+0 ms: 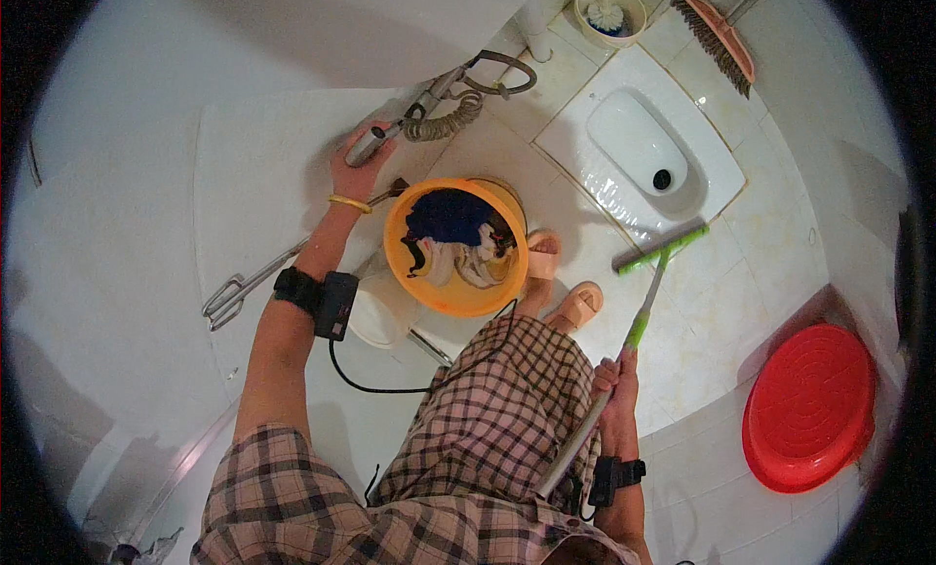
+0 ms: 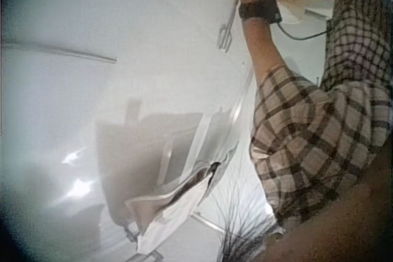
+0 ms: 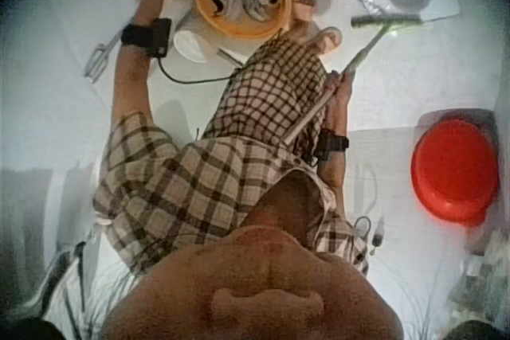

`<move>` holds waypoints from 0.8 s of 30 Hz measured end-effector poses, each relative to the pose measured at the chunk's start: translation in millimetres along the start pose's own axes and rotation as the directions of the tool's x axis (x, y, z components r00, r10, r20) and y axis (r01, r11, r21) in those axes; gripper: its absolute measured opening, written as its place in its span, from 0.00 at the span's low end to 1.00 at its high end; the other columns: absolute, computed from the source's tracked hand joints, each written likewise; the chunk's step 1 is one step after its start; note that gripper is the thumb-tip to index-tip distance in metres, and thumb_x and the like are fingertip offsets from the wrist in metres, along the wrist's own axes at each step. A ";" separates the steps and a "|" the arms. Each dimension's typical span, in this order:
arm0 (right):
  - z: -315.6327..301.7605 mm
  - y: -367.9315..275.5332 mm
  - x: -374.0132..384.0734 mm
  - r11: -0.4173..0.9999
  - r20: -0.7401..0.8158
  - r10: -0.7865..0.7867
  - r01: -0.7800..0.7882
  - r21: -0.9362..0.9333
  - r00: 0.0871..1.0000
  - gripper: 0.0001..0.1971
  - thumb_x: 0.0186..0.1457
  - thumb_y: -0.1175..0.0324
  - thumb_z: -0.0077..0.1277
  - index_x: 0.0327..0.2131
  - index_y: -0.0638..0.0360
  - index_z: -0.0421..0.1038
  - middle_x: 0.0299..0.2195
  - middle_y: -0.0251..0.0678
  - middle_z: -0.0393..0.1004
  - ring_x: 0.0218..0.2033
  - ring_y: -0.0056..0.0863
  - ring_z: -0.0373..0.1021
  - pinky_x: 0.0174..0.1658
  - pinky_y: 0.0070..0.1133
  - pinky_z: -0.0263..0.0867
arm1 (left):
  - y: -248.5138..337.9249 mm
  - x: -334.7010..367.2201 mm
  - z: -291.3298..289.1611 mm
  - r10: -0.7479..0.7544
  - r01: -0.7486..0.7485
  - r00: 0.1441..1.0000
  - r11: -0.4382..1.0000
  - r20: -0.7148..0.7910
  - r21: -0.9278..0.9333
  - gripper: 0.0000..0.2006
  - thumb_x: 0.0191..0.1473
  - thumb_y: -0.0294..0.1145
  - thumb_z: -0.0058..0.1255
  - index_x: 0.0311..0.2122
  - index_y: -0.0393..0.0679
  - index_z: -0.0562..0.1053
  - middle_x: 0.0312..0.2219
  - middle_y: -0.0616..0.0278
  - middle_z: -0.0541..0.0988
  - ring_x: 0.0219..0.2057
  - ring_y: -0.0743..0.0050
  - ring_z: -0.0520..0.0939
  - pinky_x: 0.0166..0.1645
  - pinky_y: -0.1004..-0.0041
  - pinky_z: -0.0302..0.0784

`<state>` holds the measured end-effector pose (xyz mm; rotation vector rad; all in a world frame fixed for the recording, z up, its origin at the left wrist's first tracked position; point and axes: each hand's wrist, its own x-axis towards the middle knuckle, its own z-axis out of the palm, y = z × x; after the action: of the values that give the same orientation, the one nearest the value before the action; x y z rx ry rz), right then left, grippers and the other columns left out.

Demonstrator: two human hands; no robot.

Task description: The person cleans a bathroom floor and fixtures, using a squeegee, a brush, and a hand sprayer to scrub a squat toilet and sweep water across the tiles. They then carry a bucket of laundry to a balcony area, handle clothes on a drying rack, and walk into an adjacent room.

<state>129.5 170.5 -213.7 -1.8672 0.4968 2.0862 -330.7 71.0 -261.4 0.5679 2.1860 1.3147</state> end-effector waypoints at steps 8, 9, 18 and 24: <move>18.7 -29.2 -20.4 0.985 0.181 0.167 -0.171 0.006 0.969 0.06 0.55 0.61 0.35 0.34 0.49 0.58 0.12 0.25 0.52 0.09 0.11 0.50 0.07 0.08 0.49 | 6.9 0.2 3.0 0.096 -0.100 0.995 0.973 0.028 0.207 0.10 0.42 0.23 0.52 0.34 0.41 0.72 0.32 0.67 0.74 0.35 0.83 0.71 0.42 0.81 0.66; 17.8 -27.5 -21.5 0.988 0.167 0.154 -0.148 -0.050 0.974 0.07 0.55 0.62 0.35 0.36 0.48 0.58 0.12 0.26 0.53 0.09 0.11 0.50 0.07 0.08 0.49 | 4.1 3.2 3.7 0.089 -0.090 0.996 0.984 0.011 0.151 0.10 0.42 0.23 0.52 0.34 0.42 0.72 0.31 0.67 0.74 0.34 0.85 0.71 0.41 0.81 0.67; 6.4 -25.5 -28.1 0.985 0.075 0.099 -0.087 -0.150 0.992 0.15 0.53 0.64 0.40 0.46 0.40 0.55 0.12 0.23 0.51 0.09 0.10 0.49 0.07 0.07 0.48 | -21.8 31.0 -1.8 -0.137 0.156 0.980 0.979 0.144 -0.134 0.14 0.40 0.23 0.54 0.36 0.38 0.69 0.31 0.65 0.74 0.33 0.81 0.73 0.39 0.80 0.69; -32.5 -51.4 -68.1 0.975 -0.016 -0.037 0.032 -0.219 0.999 0.27 0.51 0.63 0.42 0.53 0.39 0.44 0.11 0.24 0.51 0.08 0.11 0.48 0.07 0.09 0.47 | -66.2 39.1 1.8 -0.110 0.122 0.992 0.935 0.054 -0.332 0.15 0.41 0.24 0.50 0.37 0.34 0.66 0.34 0.59 0.71 0.37 0.71 0.71 0.44 0.73 0.66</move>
<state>188.7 202.7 -152.2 -2.0012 0.2450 2.1771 -365.6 66.3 -329.8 0.3203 1.8771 1.5542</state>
